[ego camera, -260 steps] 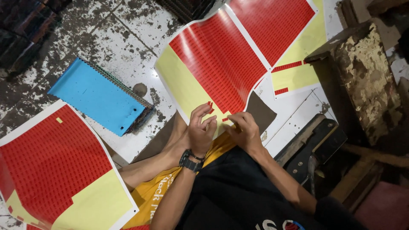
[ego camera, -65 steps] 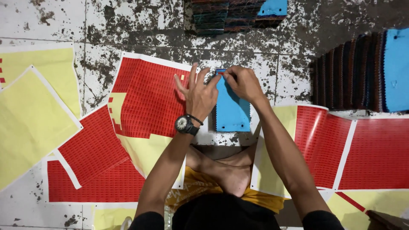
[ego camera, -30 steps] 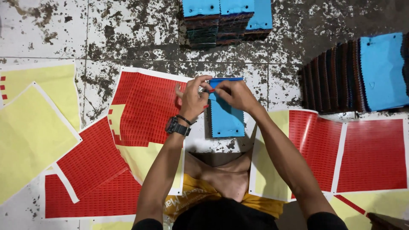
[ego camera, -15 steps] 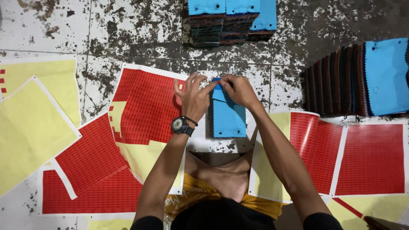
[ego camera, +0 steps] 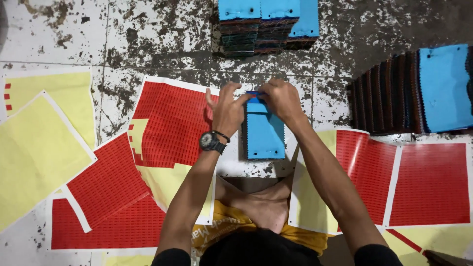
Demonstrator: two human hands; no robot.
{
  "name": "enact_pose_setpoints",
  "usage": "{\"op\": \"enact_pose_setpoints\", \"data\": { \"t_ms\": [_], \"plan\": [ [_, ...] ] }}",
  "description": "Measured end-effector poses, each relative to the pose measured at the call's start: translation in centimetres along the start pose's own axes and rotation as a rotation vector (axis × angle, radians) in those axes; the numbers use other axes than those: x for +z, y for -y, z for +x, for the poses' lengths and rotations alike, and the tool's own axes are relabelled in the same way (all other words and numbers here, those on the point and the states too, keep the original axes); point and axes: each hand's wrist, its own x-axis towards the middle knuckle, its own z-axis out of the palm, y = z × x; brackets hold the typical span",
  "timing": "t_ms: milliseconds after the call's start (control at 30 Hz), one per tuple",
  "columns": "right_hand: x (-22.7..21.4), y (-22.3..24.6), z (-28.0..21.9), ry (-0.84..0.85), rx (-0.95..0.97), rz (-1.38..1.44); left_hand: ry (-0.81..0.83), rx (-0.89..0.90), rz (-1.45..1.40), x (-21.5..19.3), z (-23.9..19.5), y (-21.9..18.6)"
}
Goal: The person sits on the floor and assembles notebooks by hand. They peel small red adhesive strips from a large red and yellow sheet and apply them to the spines of various colored notebooks, stacking the finished items.
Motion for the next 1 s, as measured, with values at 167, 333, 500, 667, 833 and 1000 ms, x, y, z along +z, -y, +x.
{"op": "enact_pose_setpoints", "data": {
  "t_ms": [167,333,500,667,833,1000],
  "plan": [
    [0.0,0.1,-1.7,-0.274,-0.221,-0.174,-0.087,-0.268,-0.699,-2.3,0.3,-0.7],
    [0.7,0.2,-3.5,-0.399,-0.305,-0.151,-0.146,-0.365,-1.062,-2.8,0.7,-0.2],
    [-4.3,2.7,-2.8,0.004,-0.117,0.497,-0.061,-0.368,-1.127,-2.5,1.0,-0.4],
    [-5.9,4.0,-1.1,0.118,0.168,0.688,-0.011,-0.311,-1.114,-2.0,1.5,-0.8],
    [-4.3,3.4,-1.1,0.197,0.213,0.655,0.042,-0.333,-1.117,-3.3,1.5,-2.0],
    [-3.2,2.8,-0.5,0.189,0.29,0.673,-0.002,-0.164,-0.706,-4.0,1.2,-2.3]
  ]
}}
